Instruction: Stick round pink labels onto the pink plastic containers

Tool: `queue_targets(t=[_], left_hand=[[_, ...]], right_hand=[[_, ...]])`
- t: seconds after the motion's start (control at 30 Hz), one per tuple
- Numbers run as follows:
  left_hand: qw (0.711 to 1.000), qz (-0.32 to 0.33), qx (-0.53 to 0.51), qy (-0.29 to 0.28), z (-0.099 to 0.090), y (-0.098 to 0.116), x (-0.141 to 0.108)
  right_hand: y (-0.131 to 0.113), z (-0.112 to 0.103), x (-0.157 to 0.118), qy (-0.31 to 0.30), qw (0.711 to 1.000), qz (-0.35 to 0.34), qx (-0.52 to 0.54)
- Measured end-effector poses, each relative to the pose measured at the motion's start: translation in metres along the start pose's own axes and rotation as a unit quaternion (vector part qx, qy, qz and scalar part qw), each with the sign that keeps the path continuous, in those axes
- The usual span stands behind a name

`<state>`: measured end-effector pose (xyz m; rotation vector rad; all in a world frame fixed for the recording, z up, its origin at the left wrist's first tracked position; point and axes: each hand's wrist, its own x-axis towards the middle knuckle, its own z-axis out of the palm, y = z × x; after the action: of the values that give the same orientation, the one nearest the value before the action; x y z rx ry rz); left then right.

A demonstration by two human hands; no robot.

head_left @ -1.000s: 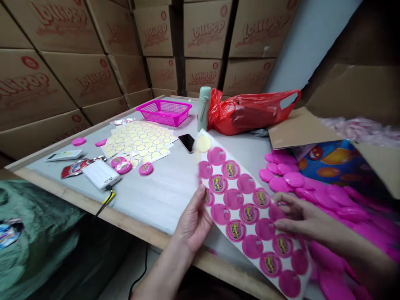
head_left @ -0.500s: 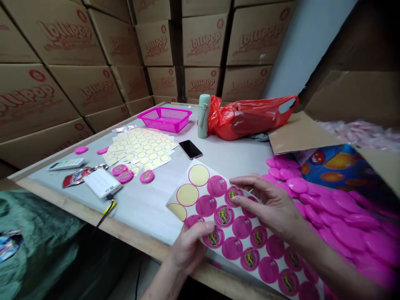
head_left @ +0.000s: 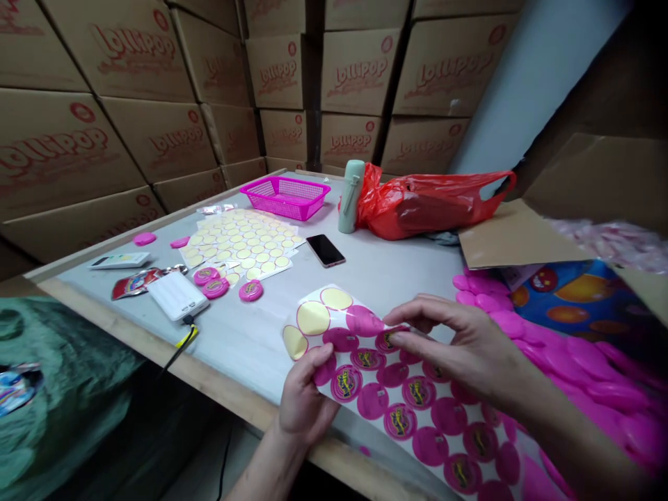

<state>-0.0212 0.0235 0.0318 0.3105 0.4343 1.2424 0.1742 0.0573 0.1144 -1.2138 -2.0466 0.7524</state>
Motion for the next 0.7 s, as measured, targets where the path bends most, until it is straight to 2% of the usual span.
queue_targets(t=[0.1, 0.2, 0.3, 0.4, 0.5, 0.6, 0.63, 0.7], left_hand=[[1.0, 0.009, 0.001, 0.009, 0.004, -0.003, 0.002], [1.0, 0.008, 0.001, 0.026, 0.006, -0.005, 0.004], [0.999, 0.003, -0.002, 0.04, 0.007, -0.006, 0.006], [0.999, -0.017, -0.012, 0.04, 0.007, -0.005, 0.008], [0.997, -0.042, -0.029, 0.06, 0.006, -0.004, 0.012], [0.99, -0.064, -0.048, 0.113, 0.001, -0.003, 0.02], [0.988, -0.064, -0.052, 0.133, -0.001, -0.003, 0.022], [0.985, -0.047, -0.047, 0.162, -0.004, -0.005, 0.025]], right_hand=[[0.005, 0.003, -0.003, 0.048, 0.992, -0.09, -0.073], [0.018, 0.011, -0.008, 0.125, 0.96, -0.165, -0.189], [0.033, 0.02, -0.011, 0.174, 0.921, -0.208, -0.28], [0.045, 0.025, -0.009, 0.18, 0.902, -0.233, -0.317], [0.052, 0.025, -0.009, 0.182, 0.892, -0.291, -0.294], [0.054, 0.02, -0.017, 0.169, 0.89, -0.356, -0.232], [0.053, 0.018, -0.022, 0.162, 0.898, -0.354, -0.204], [0.05, 0.017, -0.03, 0.165, 0.927, -0.309, -0.132]])
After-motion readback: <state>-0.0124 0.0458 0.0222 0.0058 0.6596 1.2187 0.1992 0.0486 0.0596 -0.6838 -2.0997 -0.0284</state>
